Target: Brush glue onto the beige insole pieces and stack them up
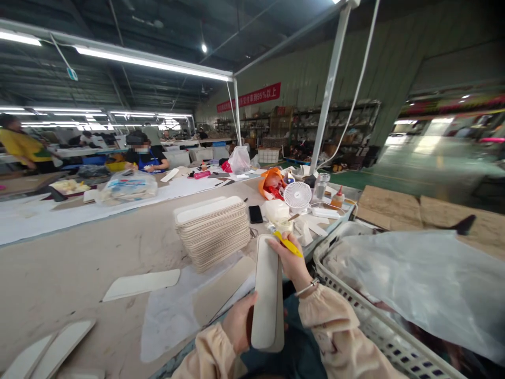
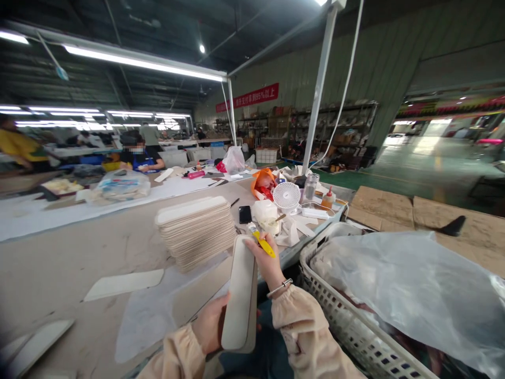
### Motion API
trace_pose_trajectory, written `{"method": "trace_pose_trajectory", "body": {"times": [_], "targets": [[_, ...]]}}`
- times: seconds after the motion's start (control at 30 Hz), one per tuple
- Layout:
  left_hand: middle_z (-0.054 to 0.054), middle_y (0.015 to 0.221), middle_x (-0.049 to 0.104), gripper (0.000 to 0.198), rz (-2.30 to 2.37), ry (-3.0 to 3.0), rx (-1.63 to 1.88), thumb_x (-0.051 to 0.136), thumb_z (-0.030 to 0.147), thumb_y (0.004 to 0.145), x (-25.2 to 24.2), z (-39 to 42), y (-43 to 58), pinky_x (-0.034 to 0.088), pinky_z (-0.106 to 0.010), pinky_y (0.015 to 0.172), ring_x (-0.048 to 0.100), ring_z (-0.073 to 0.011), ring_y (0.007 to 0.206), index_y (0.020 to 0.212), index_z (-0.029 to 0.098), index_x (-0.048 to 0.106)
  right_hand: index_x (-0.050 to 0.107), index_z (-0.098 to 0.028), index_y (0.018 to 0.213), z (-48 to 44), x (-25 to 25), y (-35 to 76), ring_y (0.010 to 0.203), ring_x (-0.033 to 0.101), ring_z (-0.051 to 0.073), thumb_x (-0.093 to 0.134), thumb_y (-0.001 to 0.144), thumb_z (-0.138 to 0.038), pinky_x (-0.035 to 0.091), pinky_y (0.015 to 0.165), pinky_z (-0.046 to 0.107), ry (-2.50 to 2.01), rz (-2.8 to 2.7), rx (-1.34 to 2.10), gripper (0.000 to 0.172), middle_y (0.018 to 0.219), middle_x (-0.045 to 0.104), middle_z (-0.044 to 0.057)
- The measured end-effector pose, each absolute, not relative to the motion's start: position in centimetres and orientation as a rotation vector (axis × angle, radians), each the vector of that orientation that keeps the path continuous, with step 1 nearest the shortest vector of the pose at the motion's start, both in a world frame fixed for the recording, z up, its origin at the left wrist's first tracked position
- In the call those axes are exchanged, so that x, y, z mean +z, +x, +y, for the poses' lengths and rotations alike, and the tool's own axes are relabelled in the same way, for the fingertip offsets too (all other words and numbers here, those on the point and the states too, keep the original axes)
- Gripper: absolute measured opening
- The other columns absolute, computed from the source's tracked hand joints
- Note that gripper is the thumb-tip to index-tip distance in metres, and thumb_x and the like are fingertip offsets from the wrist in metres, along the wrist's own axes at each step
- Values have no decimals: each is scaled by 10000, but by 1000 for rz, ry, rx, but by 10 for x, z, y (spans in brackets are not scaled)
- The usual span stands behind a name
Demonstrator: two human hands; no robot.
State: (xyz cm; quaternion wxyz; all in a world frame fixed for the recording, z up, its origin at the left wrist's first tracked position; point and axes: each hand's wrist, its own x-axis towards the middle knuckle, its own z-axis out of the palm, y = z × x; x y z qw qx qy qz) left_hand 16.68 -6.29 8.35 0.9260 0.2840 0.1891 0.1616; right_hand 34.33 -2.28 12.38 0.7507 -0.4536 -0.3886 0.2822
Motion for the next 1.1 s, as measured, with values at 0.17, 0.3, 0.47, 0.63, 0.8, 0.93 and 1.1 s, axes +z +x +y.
{"method": "trace_pose_trajectory", "body": {"times": [0.17,0.3,0.47,0.63,0.8,0.93,1.1], "targets": [[-199,1041,699,551,356,479,330,606,482,757,65,-51,166,466,-500,869,651,-374,1010,1137,84,621,378,-256,817,16,107,351,586,476,122,749,668,-411,433,541,253,-1001,-826,643,429,695,450,-66],[-141,938,719,393,476,437,452,693,356,732,59,-40,176,506,-492,776,665,-380,969,1045,121,662,379,-257,811,47,93,352,567,463,119,751,662,-420,416,530,247,-989,-798,722,433,669,431,-78],[-106,741,722,316,662,522,691,821,232,595,55,-26,198,490,-295,657,681,-205,671,856,82,725,396,-264,823,76,87,361,553,443,111,765,666,-378,389,514,232,-943,-833,788,417,668,421,-81],[-115,723,725,364,816,617,709,867,263,517,48,-18,211,480,-298,651,655,-201,648,810,87,741,390,-263,823,84,79,372,534,407,105,763,679,-376,367,497,226,-932,-810,813,416,641,394,-86],[-116,725,725,409,976,679,715,866,299,514,40,-16,217,484,-322,630,649,-228,653,837,84,738,397,-247,816,80,74,382,539,364,93,753,698,-379,328,498,218,-1004,-858,781,398,636,379,-85],[-89,691,716,419,1073,702,708,872,305,489,39,-19,220,478,-304,584,630,-207,612,813,81,729,406,-246,817,77,70,387,546,373,103,745,693,-399,328,511,234,-1073,-874,750,391,634,403,-80],[-65,721,723,390,1085,703,705,861,255,518,37,-21,219,491,-293,583,631,-188,619,845,100,716,421,-251,820,78,60,388,552,379,106,749,693,-376,341,539,242,-1051,-903,736,373,630,423,-82]]}}
